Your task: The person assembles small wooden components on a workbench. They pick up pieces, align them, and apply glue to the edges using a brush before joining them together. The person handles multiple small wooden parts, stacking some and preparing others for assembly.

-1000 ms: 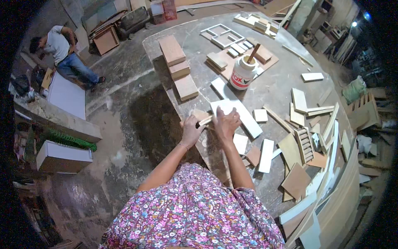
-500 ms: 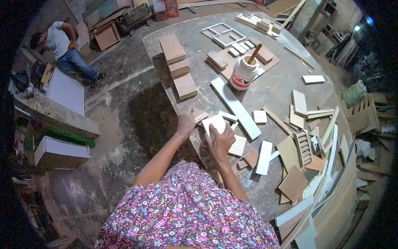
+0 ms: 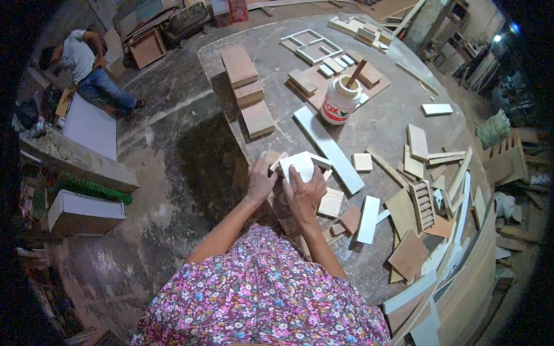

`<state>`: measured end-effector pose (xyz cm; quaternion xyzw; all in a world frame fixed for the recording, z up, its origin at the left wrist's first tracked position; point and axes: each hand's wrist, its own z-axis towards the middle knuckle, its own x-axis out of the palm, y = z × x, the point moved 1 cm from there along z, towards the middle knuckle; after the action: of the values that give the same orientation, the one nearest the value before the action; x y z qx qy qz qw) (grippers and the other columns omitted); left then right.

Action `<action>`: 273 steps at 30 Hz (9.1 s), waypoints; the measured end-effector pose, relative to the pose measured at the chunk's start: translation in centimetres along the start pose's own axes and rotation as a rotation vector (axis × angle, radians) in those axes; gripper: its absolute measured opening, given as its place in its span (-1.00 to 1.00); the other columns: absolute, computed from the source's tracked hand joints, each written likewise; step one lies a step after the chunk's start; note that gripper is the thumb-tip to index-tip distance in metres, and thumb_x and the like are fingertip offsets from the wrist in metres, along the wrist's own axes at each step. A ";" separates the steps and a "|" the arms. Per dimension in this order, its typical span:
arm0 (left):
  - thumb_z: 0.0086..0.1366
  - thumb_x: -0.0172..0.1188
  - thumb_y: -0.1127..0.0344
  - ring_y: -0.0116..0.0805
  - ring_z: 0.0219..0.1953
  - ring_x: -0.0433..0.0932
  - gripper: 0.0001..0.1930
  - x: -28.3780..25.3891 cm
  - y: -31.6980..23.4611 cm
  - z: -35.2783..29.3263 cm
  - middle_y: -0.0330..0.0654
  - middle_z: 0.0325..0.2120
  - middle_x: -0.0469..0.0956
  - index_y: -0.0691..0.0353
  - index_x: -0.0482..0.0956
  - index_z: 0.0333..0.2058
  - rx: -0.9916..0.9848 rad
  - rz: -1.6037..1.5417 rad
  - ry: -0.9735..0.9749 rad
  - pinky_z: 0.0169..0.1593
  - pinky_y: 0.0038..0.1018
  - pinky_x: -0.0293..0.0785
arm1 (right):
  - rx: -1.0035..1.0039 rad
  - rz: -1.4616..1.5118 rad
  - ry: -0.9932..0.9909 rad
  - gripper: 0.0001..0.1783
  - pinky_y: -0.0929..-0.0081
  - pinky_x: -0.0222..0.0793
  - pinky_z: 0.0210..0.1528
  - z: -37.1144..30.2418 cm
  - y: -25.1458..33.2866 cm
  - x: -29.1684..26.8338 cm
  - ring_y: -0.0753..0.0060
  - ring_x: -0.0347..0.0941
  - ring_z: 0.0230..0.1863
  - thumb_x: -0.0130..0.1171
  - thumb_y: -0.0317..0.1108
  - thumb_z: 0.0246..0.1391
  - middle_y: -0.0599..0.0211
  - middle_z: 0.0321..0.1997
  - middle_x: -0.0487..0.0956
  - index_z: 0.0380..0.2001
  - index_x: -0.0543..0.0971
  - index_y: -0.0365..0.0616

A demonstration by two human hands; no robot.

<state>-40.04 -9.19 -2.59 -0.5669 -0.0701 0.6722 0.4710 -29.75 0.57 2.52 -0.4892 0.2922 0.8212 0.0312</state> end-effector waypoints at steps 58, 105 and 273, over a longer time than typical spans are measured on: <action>0.00 0.27 0.23 -0.19 -0.41 0.46 -0.67 -0.7 -0.3 0.1 -0.02 -0.43 0.42 0.39 0.45 -0.37 -0.247 -0.224 0.031 -0.30 -0.36 0.40 | 0.184 -0.164 -0.142 -0.37 -0.07 0.03 0.07 -2.2 -6.3 -5.3 -0.09 0.10 0.15 0.33 -0.09 -0.24 -0.12 0.10 0.22 -0.05 0.44 -0.08; 0.04 0.17 0.39 -0.01 -0.21 0.37 -0.71 -3.9 2.1 5.8 0.07 -0.29 0.37 0.36 0.45 -0.23 0.213 -0.197 0.166 -0.12 -0.27 0.31 | -0.053 0.197 -0.026 -0.21 0.23 0.33 -0.08 3.5 1.1 4.5 0.05 0.33 -0.06 0.36 -0.31 -0.31 0.06 -0.03 0.33 0.07 0.27 -0.22; -0.29 0.44 0.25 -0.03 0.03 0.33 0.23 -1.9 5.9 8.9 0.10 0.00 0.30 0.32 -0.32 0.23 0.396 -0.178 0.657 0.13 -0.33 0.21 | -0.109 0.223 0.283 0.14 0.27 0.22 -0.01 3.1 -8.2 -0.5 0.03 0.25 -0.09 0.46 -0.29 -0.49 0.06 -0.16 0.33 0.21 0.03 -0.22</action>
<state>-50.83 -9.91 -1.90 -0.6418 0.1664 0.4119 0.6251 -29.15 9.00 0.29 -0.5654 0.3009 0.7572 -0.1279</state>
